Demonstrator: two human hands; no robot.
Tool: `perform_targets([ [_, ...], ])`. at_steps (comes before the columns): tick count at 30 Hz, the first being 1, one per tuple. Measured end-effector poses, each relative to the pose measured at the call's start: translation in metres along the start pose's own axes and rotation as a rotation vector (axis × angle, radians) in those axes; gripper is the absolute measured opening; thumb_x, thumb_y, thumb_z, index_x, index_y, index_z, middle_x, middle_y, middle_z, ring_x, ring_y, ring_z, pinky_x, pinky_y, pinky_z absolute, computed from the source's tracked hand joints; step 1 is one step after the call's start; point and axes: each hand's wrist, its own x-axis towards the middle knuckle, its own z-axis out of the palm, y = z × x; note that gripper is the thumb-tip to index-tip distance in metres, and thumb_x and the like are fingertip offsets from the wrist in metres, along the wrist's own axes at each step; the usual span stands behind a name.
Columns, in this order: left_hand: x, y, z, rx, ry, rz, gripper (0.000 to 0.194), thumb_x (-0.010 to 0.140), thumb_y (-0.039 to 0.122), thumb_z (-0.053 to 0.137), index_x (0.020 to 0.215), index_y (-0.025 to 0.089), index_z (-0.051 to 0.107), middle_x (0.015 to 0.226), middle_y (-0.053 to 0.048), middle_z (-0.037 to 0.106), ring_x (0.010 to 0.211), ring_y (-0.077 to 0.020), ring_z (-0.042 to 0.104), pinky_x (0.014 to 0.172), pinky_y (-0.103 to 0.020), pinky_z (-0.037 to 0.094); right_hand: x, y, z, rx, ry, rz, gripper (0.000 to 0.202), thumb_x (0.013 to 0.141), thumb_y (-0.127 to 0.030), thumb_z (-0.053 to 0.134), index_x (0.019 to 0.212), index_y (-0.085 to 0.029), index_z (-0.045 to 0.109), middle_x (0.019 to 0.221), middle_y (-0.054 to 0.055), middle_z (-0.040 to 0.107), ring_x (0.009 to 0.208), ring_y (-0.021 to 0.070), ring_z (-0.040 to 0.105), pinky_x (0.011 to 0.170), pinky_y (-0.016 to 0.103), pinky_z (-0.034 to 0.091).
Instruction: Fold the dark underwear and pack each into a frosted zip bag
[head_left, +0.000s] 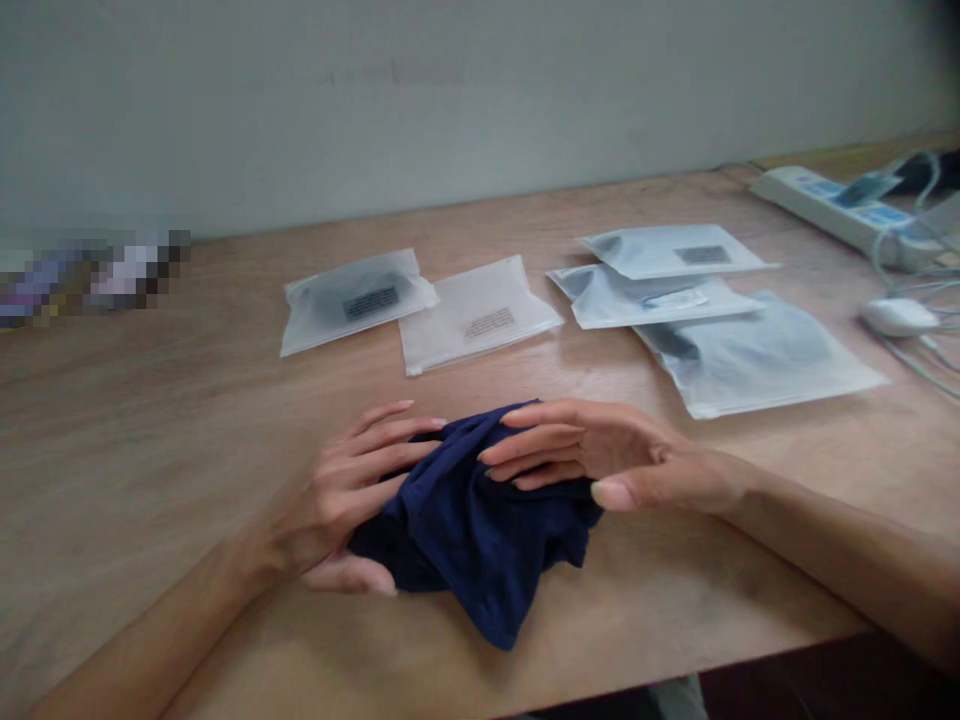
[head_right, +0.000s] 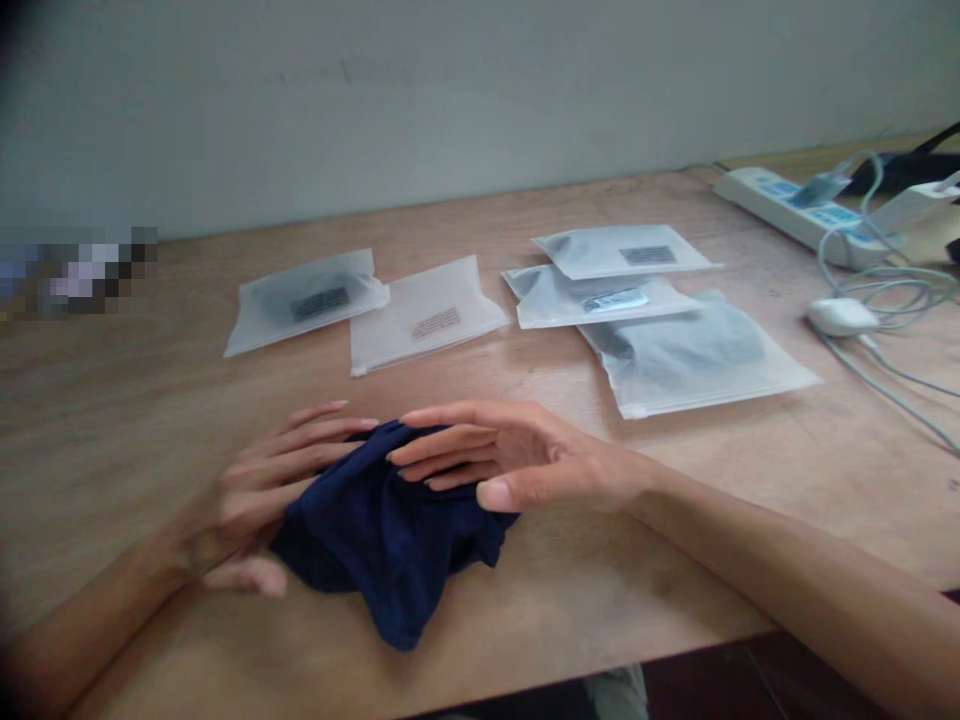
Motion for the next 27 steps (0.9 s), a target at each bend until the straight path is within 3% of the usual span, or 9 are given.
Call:
perform_targets([
  [3, 0.001, 0.002, 0.001, -0.037, 0.042, -0.117, 0.060, 0.098, 0.064, 0.047, 0.130, 0.015, 0.061, 0.139, -0.016, 0.062, 0.141, -0.0322, 0.048, 0.126, -0.055, 0.024, -0.001, -0.001, 0.002, -0.117, 0.003, 0.000, 0.052, 0.095, -0.025, 0.065, 0.145, -0.023, 0.053, 0.151, 0.013, 0.053, 0.142, 0.0269, 0.049, 0.117, 0.047, 0.040],
  [7, 0.006, 0.005, 0.003, -0.147, 0.113, -0.302, 0.016, 0.098, 0.030, 0.060, 0.103, 0.019, 0.071, 0.135, -0.009, 0.066, 0.131, -0.0248, 0.058, 0.123, -0.045, 0.034, 0.000, -0.003, 0.004, -0.530, -0.018, -0.142, 0.053, 0.091, -0.020, 0.067, 0.143, -0.022, 0.057, 0.148, 0.012, 0.057, 0.138, 0.0255, 0.053, 0.118, 0.046, 0.040],
  [10, 0.008, 0.006, 0.003, -0.211, 0.159, -0.422, 0.016, 0.098, 0.018, 0.054, 0.103, 0.020, 0.070, 0.131, -0.005, 0.068, 0.125, -0.0195, 0.063, 0.118, -0.036, 0.042, 0.002, 0.001, 0.007, -0.834, -0.042, -0.274, 0.052, 0.089, -0.018, 0.064, 0.141, -0.019, 0.058, 0.146, 0.013, 0.058, 0.137, 0.0249, 0.055, 0.115, 0.043, 0.044],
  [13, 0.006, 0.005, 0.005, -0.192, 0.204, -0.556, 0.014, 0.099, 0.022, 0.054, 0.106, 0.021, 0.067, 0.127, -0.003, 0.069, 0.117, -0.0172, 0.067, 0.104, -0.028, 0.052, 0.005, 0.010, 0.013, -1.072, -0.095, -0.393, 0.048, 0.089, -0.013, 0.056, 0.136, -0.012, 0.060, 0.142, 0.016, 0.062, 0.142, 0.0248, 0.048, 0.115, 0.042, 0.045],
  [15, 0.006, 0.005, 0.007, -0.111, 0.244, -0.611, 0.023, 0.098, 0.022, 0.057, 0.120, 0.022, 0.063, 0.127, -0.004, 0.069, 0.115, -0.0174, 0.067, 0.102, -0.029, 0.053, 0.005, 0.016, 0.015, -1.221, -0.147, -0.456, 0.046, 0.087, -0.012, 0.054, 0.132, -0.007, 0.062, 0.139, 0.018, 0.063, 0.144, 0.0258, 0.046, 0.118, 0.044, 0.042],
  [18, 0.005, 0.009, 0.008, 0.048, 0.280, -0.487, 0.050, 0.095, 0.019, 0.061, 0.143, 0.022, 0.049, 0.141, -0.010, 0.059, 0.130, -0.0226, 0.058, 0.110, -0.038, 0.050, 0.006, 0.022, 0.016, -1.328, -0.204, -0.475, 0.047, 0.085, -0.014, 0.052, 0.130, -0.004, 0.063, 0.140, 0.019, 0.062, 0.143, 0.0264, 0.048, 0.120, 0.045, 0.039],
  [20, 0.006, 0.013, 0.005, 0.111, 0.239, -0.285, 0.049, 0.096, 0.021, 0.059, 0.144, 0.023, 0.050, 0.152, -0.012, 0.048, 0.141, -0.0288, 0.048, 0.115, -0.048, 0.045, 0.005, 0.022, 0.015, -1.334, -0.213, -0.472, 0.046, 0.087, -0.014, 0.050, 0.130, -0.003, 0.062, 0.139, 0.019, 0.063, 0.141, 0.0256, 0.050, 0.120, 0.044, 0.040],
  [24, 0.007, 0.017, 0.003, 0.142, 0.004, 0.052, 0.047, 0.100, 0.046, 0.053, 0.139, 0.021, 0.059, 0.155, -0.012, 0.048, 0.147, -0.0331, 0.041, 0.122, -0.057, 0.036, 0.005, 0.020, 0.014, -1.353, -0.140, -0.522, 0.040, 0.093, -0.014, 0.048, 0.129, -0.002, 0.062, 0.132, 0.019, 0.067, 0.133, 0.0249, 0.057, 0.116, 0.041, 0.046],
  [27, 0.008, 0.014, 0.007, 0.145, -0.105, 0.110, 0.056, 0.100, 0.055, 0.051, 0.143, 0.018, 0.055, 0.153, -0.012, 0.052, 0.147, -0.0294, 0.043, 0.124, -0.052, 0.035, 0.005, 0.021, 0.014, -1.389, -0.081, -0.534, 0.035, 0.095, -0.011, 0.050, 0.128, -0.003, 0.062, 0.124, 0.017, 0.071, 0.123, 0.0226, 0.064, 0.109, 0.037, 0.051],
])
